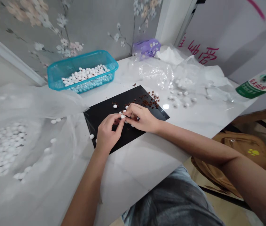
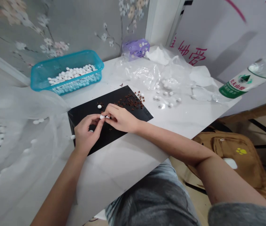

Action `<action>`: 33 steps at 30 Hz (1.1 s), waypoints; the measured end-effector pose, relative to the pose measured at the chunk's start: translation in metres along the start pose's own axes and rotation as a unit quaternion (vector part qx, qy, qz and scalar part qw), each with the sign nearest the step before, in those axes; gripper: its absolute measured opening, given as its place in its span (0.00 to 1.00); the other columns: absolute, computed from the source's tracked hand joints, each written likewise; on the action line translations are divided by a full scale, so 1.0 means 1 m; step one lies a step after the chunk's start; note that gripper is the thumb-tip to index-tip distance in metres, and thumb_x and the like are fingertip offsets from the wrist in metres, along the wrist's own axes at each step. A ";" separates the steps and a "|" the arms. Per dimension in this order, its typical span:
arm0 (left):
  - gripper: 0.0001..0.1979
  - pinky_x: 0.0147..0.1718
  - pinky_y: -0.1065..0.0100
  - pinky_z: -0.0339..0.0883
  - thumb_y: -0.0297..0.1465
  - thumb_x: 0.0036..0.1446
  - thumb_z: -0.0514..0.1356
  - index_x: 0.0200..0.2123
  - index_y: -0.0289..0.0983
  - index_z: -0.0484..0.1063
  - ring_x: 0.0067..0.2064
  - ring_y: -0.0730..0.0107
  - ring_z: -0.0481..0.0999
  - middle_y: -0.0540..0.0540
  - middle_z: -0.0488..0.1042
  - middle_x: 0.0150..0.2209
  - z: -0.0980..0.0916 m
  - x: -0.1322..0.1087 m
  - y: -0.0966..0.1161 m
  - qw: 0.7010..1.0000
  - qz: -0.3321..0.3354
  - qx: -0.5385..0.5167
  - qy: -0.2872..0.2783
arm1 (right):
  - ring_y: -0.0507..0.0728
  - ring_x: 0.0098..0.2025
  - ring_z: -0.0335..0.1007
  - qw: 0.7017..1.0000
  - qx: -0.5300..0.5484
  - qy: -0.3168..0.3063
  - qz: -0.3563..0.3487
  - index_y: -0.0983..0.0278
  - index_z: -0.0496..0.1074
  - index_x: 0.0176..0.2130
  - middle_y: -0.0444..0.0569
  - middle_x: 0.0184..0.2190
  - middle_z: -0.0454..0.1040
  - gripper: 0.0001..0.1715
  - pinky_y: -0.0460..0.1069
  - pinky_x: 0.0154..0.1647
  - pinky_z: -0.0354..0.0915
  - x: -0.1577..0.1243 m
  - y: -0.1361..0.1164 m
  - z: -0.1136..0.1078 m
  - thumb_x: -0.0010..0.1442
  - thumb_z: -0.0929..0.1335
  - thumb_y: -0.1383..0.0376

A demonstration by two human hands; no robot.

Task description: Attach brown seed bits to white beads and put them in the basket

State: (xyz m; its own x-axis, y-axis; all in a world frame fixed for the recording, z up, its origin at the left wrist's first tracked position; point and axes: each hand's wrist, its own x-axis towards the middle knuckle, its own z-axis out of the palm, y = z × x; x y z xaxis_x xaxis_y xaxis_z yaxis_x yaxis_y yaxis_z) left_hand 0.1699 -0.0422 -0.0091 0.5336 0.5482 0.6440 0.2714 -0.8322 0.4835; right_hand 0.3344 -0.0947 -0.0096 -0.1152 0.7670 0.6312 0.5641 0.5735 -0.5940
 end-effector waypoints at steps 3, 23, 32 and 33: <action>0.03 0.30 0.75 0.68 0.28 0.56 0.58 0.35 0.37 0.69 0.29 0.77 0.73 0.49 0.75 0.33 0.000 0.000 0.000 1.000 0.004 -0.002 0.000 | 0.48 0.26 0.58 1.000 0.000 0.000 0.002 0.63 0.62 0.35 0.44 0.29 0.61 0.03 0.42 0.22 0.58 0.000 -0.001 0.000 0.59 0.64 0.71; 0.01 0.31 0.74 0.69 0.28 0.56 0.58 0.34 0.37 0.69 0.29 0.76 0.73 0.50 0.74 0.31 -0.001 0.000 -0.001 1.000 0.007 -0.004 -0.006 | 0.46 0.23 0.58 0.997 0.055 0.020 0.051 0.64 0.63 0.32 0.42 0.26 0.62 0.04 0.42 0.21 0.58 -0.001 -0.001 0.004 0.55 0.66 0.68; 0.04 0.31 0.72 0.70 0.28 0.55 0.58 0.35 0.37 0.69 0.30 0.75 0.74 0.49 0.75 0.32 -0.002 0.000 0.002 1.000 -0.002 -0.001 0.008 | 0.43 0.19 0.55 0.987 0.092 0.063 0.113 0.64 0.63 0.38 0.40 0.29 0.62 0.13 0.42 0.21 0.58 0.000 -0.004 0.007 0.52 0.69 0.67; 0.04 0.31 0.72 0.70 0.28 0.55 0.58 0.35 0.37 0.69 0.30 0.75 0.74 0.49 0.75 0.32 -0.002 0.000 0.002 1.000 -0.002 -0.002 0.008 | 0.43 0.20 0.55 0.990 0.077 0.062 0.105 0.64 0.63 0.37 0.41 0.29 0.63 0.12 0.42 0.22 0.58 0.000 -0.004 0.007 0.52 0.69 0.67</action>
State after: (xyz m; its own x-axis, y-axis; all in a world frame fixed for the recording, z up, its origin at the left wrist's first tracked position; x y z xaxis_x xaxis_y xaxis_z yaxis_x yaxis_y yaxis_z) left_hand 0.1688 -0.0441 -0.0073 0.5200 0.5527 0.6512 0.2702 -0.8297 0.4885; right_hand 0.3264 -0.0951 -0.0102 0.0976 0.8378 0.5372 0.4318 0.4507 -0.7813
